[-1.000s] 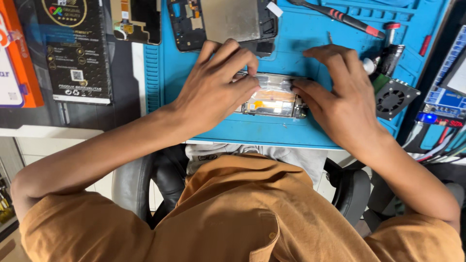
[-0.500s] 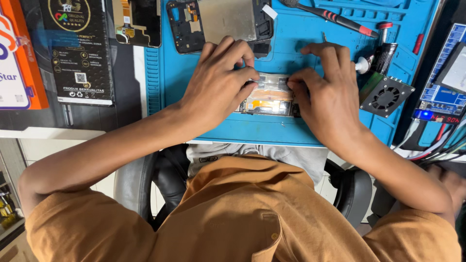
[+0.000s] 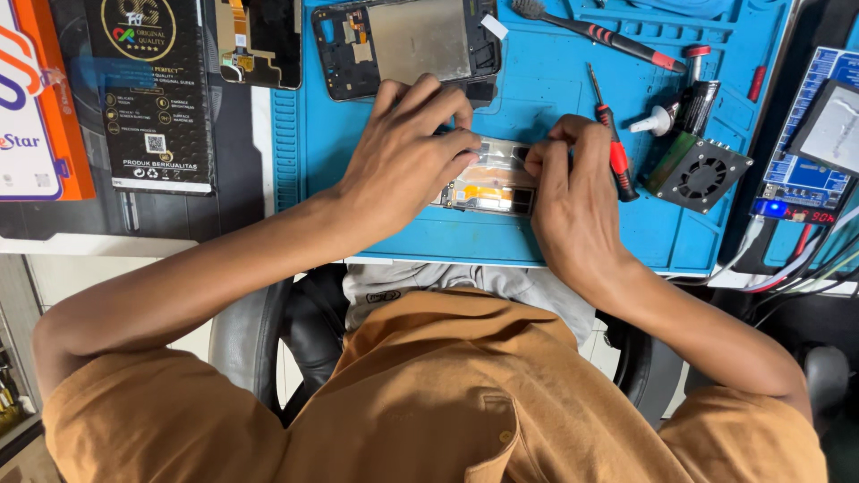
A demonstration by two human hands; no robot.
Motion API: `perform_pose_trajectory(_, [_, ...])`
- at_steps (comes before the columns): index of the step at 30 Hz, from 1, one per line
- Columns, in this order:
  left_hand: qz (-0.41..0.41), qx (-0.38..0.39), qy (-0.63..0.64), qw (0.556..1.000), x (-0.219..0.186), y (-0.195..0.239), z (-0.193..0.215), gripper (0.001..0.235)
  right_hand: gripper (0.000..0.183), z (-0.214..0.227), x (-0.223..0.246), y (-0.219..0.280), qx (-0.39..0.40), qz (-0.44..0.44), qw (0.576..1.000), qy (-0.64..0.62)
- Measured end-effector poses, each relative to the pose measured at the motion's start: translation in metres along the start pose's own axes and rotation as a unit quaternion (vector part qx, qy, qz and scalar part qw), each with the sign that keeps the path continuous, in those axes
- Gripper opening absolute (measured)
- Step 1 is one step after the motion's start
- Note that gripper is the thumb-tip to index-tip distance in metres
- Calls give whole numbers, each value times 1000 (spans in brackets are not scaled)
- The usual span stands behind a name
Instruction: The person handles a disassembled smartphone, rotating it to inspect the back and sides, then places it on the workbench. The person picks up a separate battery and sets it aside, then returns to the phone chassis and continues handling it.
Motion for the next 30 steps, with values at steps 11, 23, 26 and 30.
perform_pose_trajectory(11, [-15, -3, 17, 1000, 2, 3, 1, 14, 19, 13, 8, 9, -19, -36, 996, -83])
perform_pose_trajectory(23, [-151, 23, -154, 976, -15, 8, -9, 21, 20, 16, 16, 11, -47, -38, 995, -77])
perform_pose_trajectory(26, [-178, 1, -175, 968, -20, 13, -8, 24, 21, 17, 18, 13, -47, -35, 995, -85])
perform_pose_trajectory(30, [-182, -7, -179, 967, -21, 12, -6, 24, 22, 20, 17, 15, -35, -52, 991, -115])
Point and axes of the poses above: each hand's wrist, its own y-axis away from the middle knuckle, its own z-axis out of the back of the hand, x = y × z, the point moved 6 cm from there along -y, towards the middle knuckle, and after that the axes turned 9 degrees about -x, right-handed, at the moved point
